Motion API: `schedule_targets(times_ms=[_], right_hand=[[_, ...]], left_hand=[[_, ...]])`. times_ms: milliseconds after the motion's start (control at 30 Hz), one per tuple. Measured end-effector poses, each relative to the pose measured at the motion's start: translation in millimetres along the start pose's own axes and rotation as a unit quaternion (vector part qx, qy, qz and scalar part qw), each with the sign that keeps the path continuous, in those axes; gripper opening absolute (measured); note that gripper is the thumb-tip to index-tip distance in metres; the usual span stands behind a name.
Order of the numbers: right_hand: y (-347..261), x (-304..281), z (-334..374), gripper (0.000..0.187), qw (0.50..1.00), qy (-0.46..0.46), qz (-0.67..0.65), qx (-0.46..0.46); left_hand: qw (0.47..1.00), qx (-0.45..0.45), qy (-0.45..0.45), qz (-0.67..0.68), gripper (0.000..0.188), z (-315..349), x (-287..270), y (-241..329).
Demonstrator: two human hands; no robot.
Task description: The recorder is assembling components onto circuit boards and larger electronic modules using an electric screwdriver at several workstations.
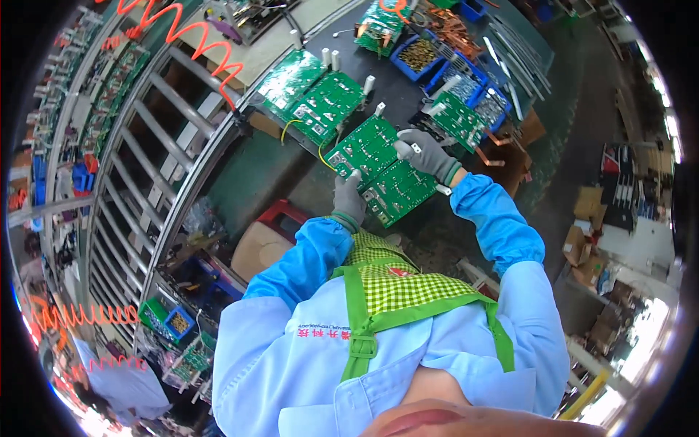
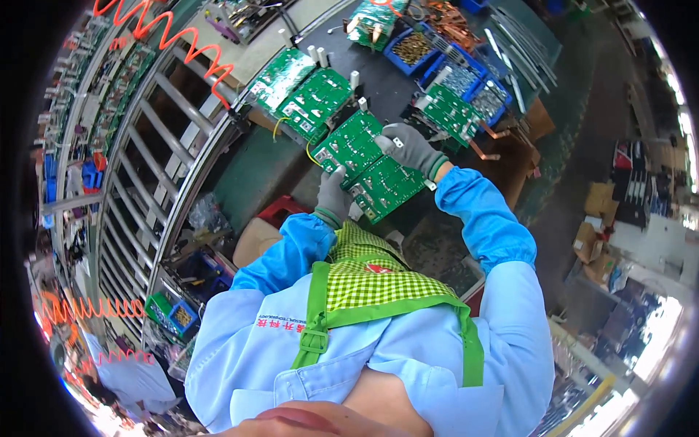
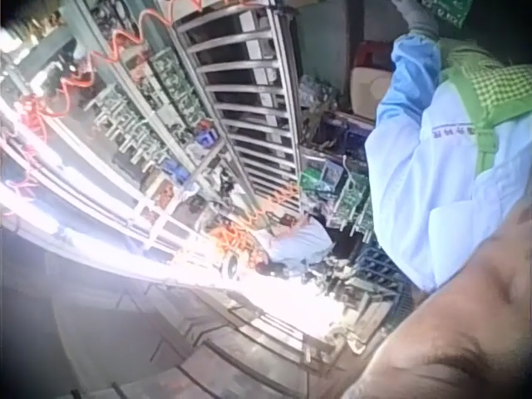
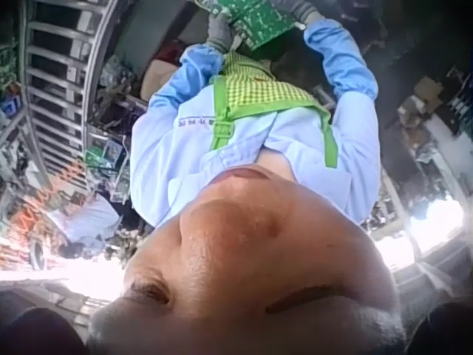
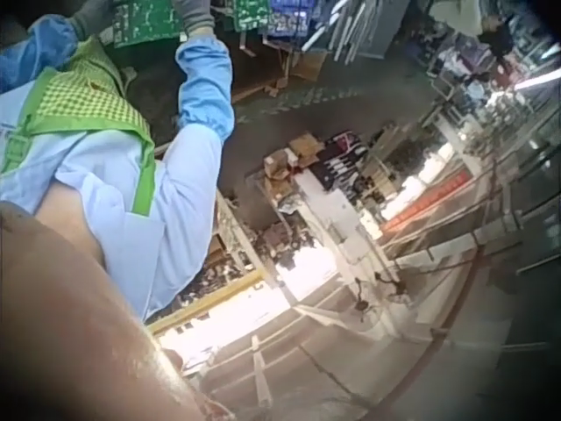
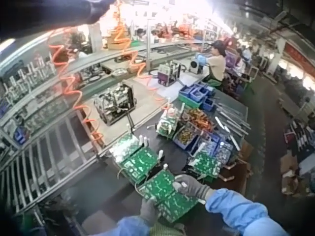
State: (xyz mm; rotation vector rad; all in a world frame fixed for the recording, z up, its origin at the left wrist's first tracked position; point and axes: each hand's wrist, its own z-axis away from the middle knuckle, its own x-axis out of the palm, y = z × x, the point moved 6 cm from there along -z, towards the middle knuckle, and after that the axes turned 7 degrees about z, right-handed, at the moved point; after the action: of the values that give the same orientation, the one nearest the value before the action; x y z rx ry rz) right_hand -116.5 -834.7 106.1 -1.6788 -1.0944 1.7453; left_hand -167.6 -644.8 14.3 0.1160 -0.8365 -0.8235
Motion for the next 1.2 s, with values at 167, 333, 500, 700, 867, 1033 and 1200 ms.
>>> schedule_targets(times_ms=[167,333,500,700,867,1033,1200], right_hand=[[52.3,-2.1,-42.8,0.042,0.991,-0.069,0.021,0.112],[58.0,-11.3,-38.7,0.050,0.969,-0.184,0.137,0.093],[19.2,-41.9,-14.1,0.050,0.937,-0.156,0.235,0.207],[-31.4,-149.2,125.9,0.049,0.953,0.135,0.169,0.212],[-36.2,-149.2,368.4,0.043,0.762,0.292,0.350,0.460],[-92.4,-32.5,581.1,0.051,0.570,0.317,0.230,0.722],[-245.4,80.2,724.6,0.053,0.302,0.516,0.121,0.792]], left_hand=[[0.996,0.047,0.063,-0.032,0.027,-55.9,-30.2,-12.3],[1.000,0.000,0.002,0.026,0.031,-36.0,11.0,1.4],[0.993,-0.057,-0.059,-0.089,0.033,-29.0,6.8,22.5],[0.872,-0.149,-0.152,-0.441,0.042,-20.9,-36.4,39.0],[0.669,-0.226,-0.357,-0.611,0.038,46.5,29.2,17.5],[0.510,-0.192,-0.501,-0.673,0.033,104.5,131.0,-76.1],[0.403,-0.257,-0.536,-0.696,0.038,139.1,149.0,-176.0]])
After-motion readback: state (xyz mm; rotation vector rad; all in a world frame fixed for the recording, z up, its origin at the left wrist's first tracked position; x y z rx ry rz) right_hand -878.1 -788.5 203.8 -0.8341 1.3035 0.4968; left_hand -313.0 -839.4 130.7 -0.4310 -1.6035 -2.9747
